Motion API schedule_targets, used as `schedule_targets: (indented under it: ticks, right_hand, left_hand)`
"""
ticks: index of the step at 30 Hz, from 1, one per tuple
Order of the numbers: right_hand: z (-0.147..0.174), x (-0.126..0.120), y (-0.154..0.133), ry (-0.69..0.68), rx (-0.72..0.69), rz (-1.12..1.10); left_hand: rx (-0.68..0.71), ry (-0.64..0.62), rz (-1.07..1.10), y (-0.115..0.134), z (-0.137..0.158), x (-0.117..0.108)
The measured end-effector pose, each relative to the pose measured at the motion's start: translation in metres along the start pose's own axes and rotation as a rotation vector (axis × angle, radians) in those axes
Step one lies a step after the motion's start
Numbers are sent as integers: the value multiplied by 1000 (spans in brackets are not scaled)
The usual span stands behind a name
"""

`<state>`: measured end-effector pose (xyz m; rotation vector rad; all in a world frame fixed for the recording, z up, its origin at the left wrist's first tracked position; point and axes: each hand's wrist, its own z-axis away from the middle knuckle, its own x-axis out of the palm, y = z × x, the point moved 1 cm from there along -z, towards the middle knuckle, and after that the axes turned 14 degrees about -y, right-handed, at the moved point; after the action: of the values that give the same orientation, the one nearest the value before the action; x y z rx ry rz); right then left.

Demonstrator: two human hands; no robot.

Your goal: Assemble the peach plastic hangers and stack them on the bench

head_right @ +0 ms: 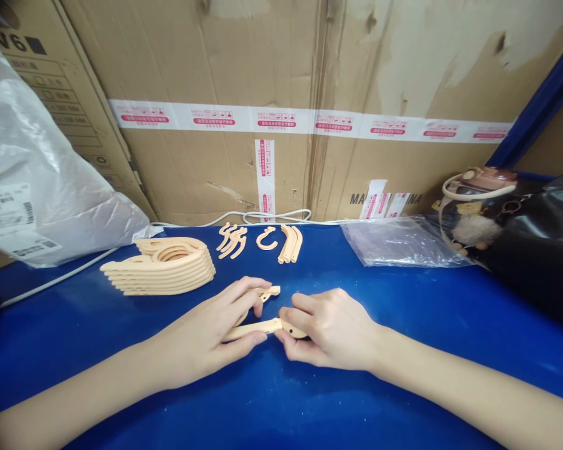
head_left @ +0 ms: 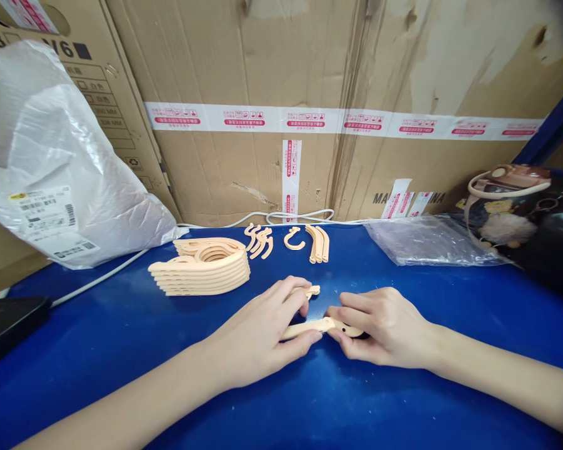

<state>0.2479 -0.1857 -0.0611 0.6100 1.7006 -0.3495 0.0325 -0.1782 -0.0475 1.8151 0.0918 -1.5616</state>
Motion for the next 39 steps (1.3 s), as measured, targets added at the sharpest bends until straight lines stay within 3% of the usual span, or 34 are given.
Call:
schedule_targets:
  ticks: [8,14,20,27,39]
  right_hand:
    - [-1,-2,5,-123,67,-86]
    - [0,-15,19,-280,137,-408]
    - [-1,-25,23,-281,54,-451]
    - [-2,-30,18,-297,-30,-545]
    - [-3,-24,-16,-315,-59,-548]
  left_hand:
    - [-120,95,-16,-6,-2,5]
    - [-150,138,215,-15,-2,4]
    - [-138,117,343,-23,-4,6]
    - [-102,282,127,-23,-7,3]
    - [-163,230,3,-22,-6,5]
